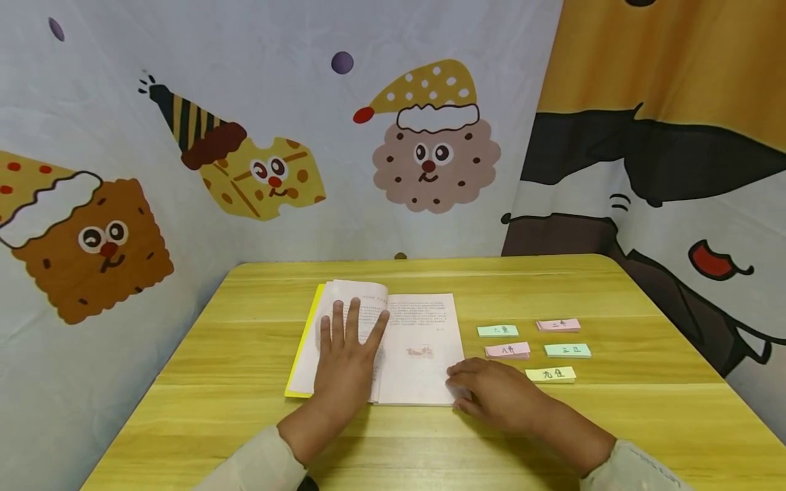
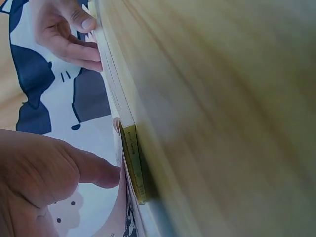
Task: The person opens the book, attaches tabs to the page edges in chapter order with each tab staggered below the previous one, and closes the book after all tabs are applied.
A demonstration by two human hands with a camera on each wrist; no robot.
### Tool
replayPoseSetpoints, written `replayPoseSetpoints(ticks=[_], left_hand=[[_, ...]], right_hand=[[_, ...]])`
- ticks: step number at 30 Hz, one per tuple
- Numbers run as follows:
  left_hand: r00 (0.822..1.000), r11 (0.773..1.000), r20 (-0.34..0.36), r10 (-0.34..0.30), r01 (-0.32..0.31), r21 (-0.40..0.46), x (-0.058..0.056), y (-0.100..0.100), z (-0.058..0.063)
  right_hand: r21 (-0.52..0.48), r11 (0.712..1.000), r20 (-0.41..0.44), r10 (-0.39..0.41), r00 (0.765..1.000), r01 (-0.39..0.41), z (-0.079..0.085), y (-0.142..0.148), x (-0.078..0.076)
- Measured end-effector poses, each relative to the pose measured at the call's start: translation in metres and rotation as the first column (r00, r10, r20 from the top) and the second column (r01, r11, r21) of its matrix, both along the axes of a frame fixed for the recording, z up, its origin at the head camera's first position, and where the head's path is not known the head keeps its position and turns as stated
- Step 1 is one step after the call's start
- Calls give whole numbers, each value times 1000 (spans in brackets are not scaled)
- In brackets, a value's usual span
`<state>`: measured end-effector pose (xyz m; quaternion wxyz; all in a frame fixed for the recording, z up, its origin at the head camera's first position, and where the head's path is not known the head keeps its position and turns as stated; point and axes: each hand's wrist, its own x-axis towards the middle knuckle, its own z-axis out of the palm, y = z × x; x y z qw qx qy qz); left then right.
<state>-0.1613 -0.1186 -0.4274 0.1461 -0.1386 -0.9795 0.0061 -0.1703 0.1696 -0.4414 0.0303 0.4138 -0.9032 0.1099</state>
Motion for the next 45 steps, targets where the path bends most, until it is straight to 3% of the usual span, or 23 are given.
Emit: replayPoseSetpoints(ticks=[8, 14, 19, 33, 45], left_hand=[[984, 982, 61, -170, 175, -77, 4, 3, -1], [959, 967, 145, -242, 250, -40, 8, 5, 1], [951, 972, 217, -220, 231, -30, 10, 5, 4], [940, 985, 294, -173, 161, 64, 11, 9, 6], [925, 982, 332, -185, 165, 88, 9, 10, 3]], right_hand=[[0, 1000, -8, -5, 1000, 5, -1, 1, 0], [0, 1000, -7, -6, 1000, 6, -2, 2, 0], [3, 1000, 3, -8, 1000, 8, -2, 1, 0], [1, 999, 30, -35, 999, 35, -2, 1, 0], [-21, 999, 35, -25, 999, 26, -1, 1, -1]])
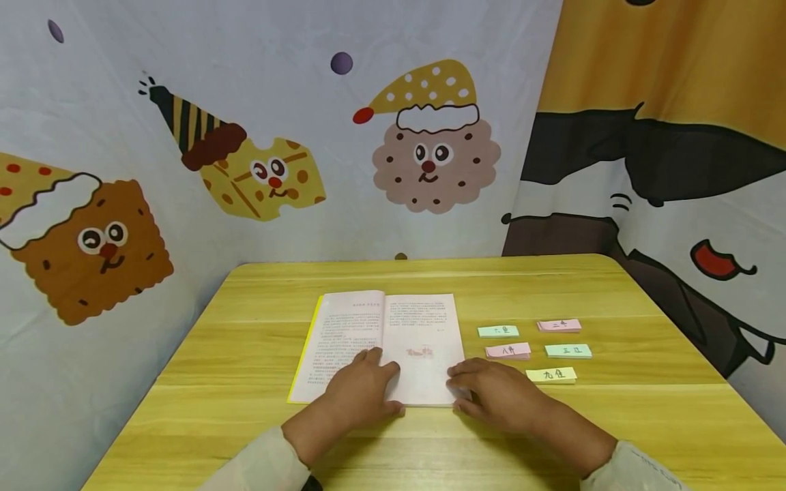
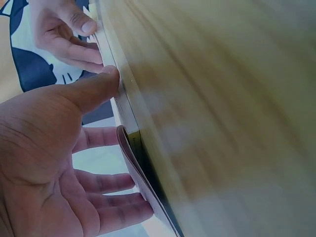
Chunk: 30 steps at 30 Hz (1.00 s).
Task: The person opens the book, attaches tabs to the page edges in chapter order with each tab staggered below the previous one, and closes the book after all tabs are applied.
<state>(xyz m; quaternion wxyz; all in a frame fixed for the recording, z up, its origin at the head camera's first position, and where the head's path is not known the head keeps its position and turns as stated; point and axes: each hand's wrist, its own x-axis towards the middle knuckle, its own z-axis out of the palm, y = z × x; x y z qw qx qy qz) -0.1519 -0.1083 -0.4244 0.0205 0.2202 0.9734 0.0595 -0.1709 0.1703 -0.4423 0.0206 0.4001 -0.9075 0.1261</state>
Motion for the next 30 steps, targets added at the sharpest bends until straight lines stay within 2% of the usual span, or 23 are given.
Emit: replayPoseSetpoints(ticks=[5, 13, 23, 30], left_hand=[[1000, 1000, -13, -4, 4, -2, -1, 0, -2], [1000, 1000, -28, -9, 8, -4, -3, 1, -2], [1000, 1000, -28, -14, 13, -9, -2, 1, -3], [1000, 1000, -27, -11, 11, -8, -2, 0, 0]], right_hand=[[-22, 1000, -49, 15, 999, -16, 0, -1, 0], [-37, 999, -137, -7, 991, 2, 1, -5, 1], [-111, 994, -183, -35, 982, 14, 1, -7, 0], [-124, 992, -208, -42, 977, 16, 2, -5, -1]])
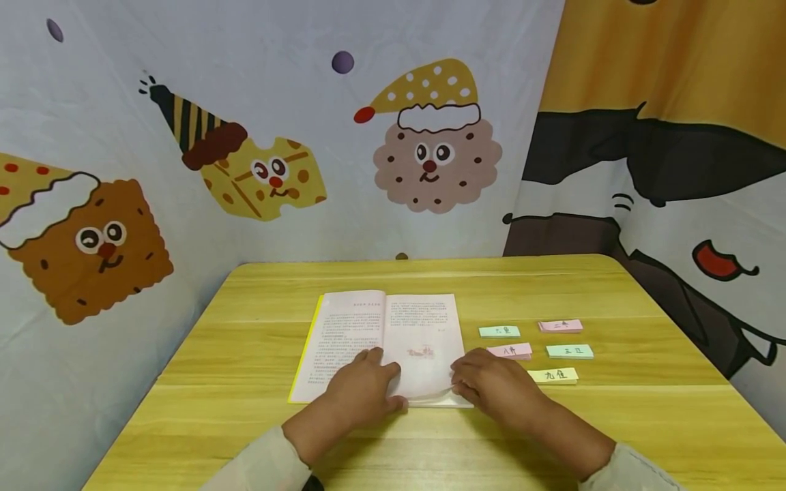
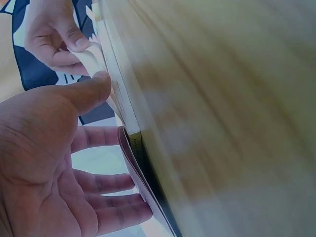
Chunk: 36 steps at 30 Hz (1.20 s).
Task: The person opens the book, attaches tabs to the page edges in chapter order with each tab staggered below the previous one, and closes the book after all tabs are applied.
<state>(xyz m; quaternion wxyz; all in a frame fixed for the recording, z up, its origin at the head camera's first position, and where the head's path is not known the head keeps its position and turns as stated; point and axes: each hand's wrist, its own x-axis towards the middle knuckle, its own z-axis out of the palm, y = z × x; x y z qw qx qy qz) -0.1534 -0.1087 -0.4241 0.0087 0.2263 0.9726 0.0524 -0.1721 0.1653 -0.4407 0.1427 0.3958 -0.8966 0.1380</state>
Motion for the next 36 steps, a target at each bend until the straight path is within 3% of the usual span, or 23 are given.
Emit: replayPoseSetpoints(ticks=[9, 12, 17, 20, 24, 29, 36], left_hand=[[999, 1000, 52, 17, -18, 17, -1, -2, 2], [998, 999, 65, 21, -22, 25, -1, -3, 3], [999, 999, 46, -2, 0, 48, -2, -4, 3], [999, 998, 34, -20, 19, 54, -3, -5, 3], [999, 999, 39, -27, 25, 45, -4, -5, 2], [999, 999, 25, -27, 26, 39, -5, -5, 2], [999, 997, 46, 18, -21, 75, -4, -5, 3]], right_hand=[[-21, 1000, -34, 0, 999, 0, 2, 1, -2], [-18, 999, -57, -52, 997, 51, 0, 0, -1], [-101, 987, -74, -130, 989, 123, -1, -2, 1], [-126, 987, -83, -108, 991, 97, -1, -2, 1], [-81, 996, -84, -33, 996, 26, -1, -1, -1], [-13, 998, 2, 68, 998, -68, -2, 0, 0], [54, 995, 65, 85, 994, -89, -1, 0, 1]])
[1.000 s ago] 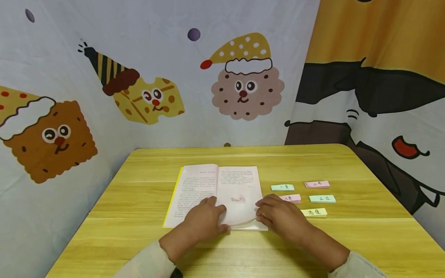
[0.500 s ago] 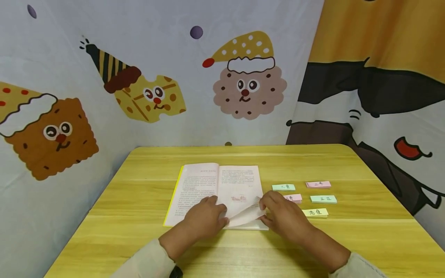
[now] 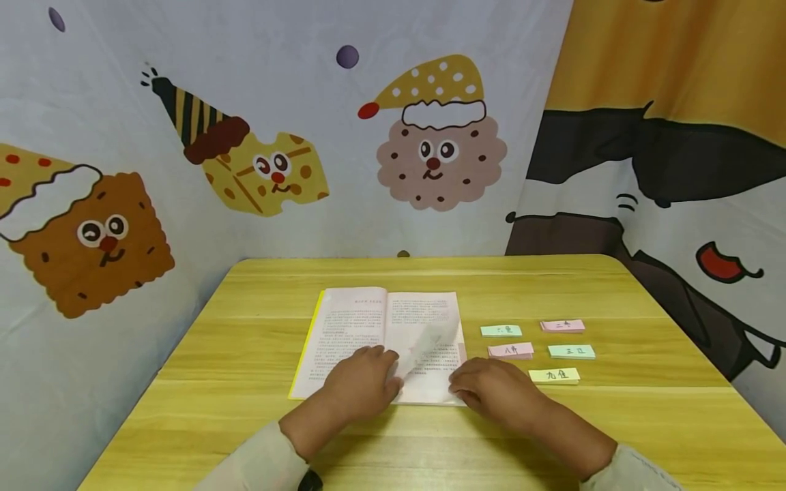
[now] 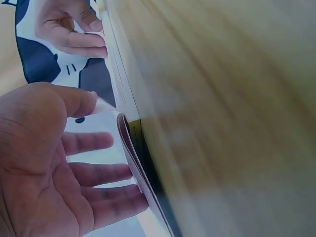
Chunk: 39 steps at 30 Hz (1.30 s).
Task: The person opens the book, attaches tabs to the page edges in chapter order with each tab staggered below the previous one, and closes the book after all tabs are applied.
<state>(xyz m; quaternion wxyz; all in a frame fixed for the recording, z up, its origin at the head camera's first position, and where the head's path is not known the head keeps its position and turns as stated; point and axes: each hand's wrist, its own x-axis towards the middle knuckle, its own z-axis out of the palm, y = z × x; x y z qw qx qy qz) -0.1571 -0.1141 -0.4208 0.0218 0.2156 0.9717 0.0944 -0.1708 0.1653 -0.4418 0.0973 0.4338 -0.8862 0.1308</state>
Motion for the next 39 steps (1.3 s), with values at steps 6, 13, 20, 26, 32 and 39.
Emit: replayPoseSetpoints(ticks=[6, 13, 20, 26, 32, 39], left_hand=[[998, 997, -21, 52, -51, 55, -1, 0, 0], [991, 988, -90, 102, -90, 129, -3, -1, -1], [961, 969, -195, 194, -157, 193, -2, -1, 0], [904, 976, -374, 206, -166, 139, -4, -3, 1], [869, 982, -459, 183, -183, 46, -5, -4, 3], [889, 975, -425, 172, -214, -54, -3, -5, 5]], right_hand=[[-1, 1000, -8, 16, 1000, -16, -1, 1, -2], [-7, 999, -4, 35, 999, -35, -2, 1, -3], [-12, 999, -19, 39, 999, -39, -1, 1, -3], [-17, 999, -25, 37, 999, -38, 0, 0, -2], [-10, 999, -25, 39, 999, -39, 0, 0, -1], [-8, 999, -27, 44, 999, -44, 1, 0, -1]])
